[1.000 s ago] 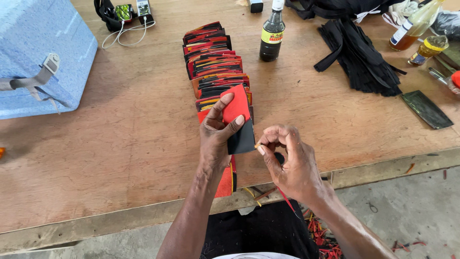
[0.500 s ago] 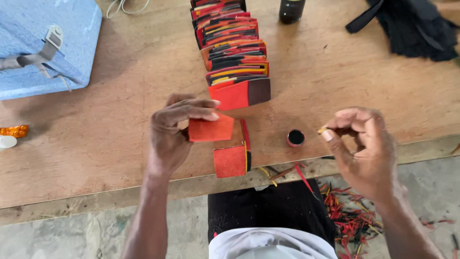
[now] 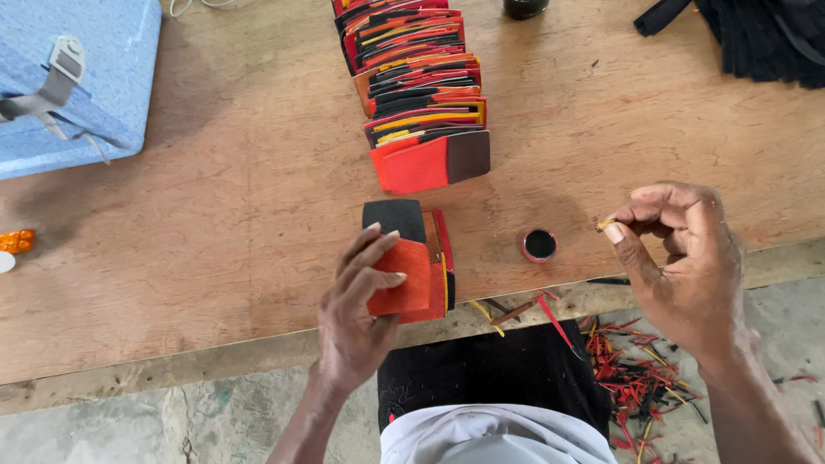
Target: The person applies a liquid finish or dye to the edges of several small leather wallet components using a small applicator tool.
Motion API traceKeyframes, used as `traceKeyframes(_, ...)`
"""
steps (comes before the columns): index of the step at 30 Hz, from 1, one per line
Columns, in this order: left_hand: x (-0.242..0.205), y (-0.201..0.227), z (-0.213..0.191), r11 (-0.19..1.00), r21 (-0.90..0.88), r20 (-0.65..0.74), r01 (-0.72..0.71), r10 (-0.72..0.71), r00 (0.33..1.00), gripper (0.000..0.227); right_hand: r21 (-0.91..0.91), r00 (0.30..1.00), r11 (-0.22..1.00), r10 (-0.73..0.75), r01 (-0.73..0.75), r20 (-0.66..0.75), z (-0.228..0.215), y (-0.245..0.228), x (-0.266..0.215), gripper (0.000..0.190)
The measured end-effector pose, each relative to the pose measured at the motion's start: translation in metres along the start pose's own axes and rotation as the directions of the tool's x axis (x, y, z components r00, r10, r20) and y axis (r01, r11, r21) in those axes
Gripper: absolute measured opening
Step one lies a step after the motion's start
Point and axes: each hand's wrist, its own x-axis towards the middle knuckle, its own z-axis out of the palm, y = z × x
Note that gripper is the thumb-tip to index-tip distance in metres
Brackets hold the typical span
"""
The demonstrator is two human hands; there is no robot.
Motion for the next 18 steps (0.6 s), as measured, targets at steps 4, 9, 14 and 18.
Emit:
traceKeyframes(4,-0.009,0.005,0.013,1.000,0.019,0.000,0.018,-0.018,1.000,0.029,0.008,1.000,1.000,-0.023,0.023,0.000,0.001,0.002,0.004,0.037)
traceKeyframes(9,-0.009,0.003,0.019,0.999,0.041,0.014,0.031,-0.031,0.999,0.028,-0.024,1.000,0.999,-0.025,0.026,0.006,0.002,0.001,0.006,0.038)
traceKeyframes(14,-0.003,0.006,0.008,0.998,0.018,0.130,0.058,-0.059,0.990,0.028,-0.061,1.000,0.998,-0.028,0.029,0.010,0.002,0.002,0.009,0.037)
traceKeyframes(18,0.001,0.017,0.000,0.998,0.056,0.238,0.040,-0.053,0.970,0.030,-0.122,0.986,0.984,-0.117,0.131,0.115,0.001,0.006,0.014,0.036)
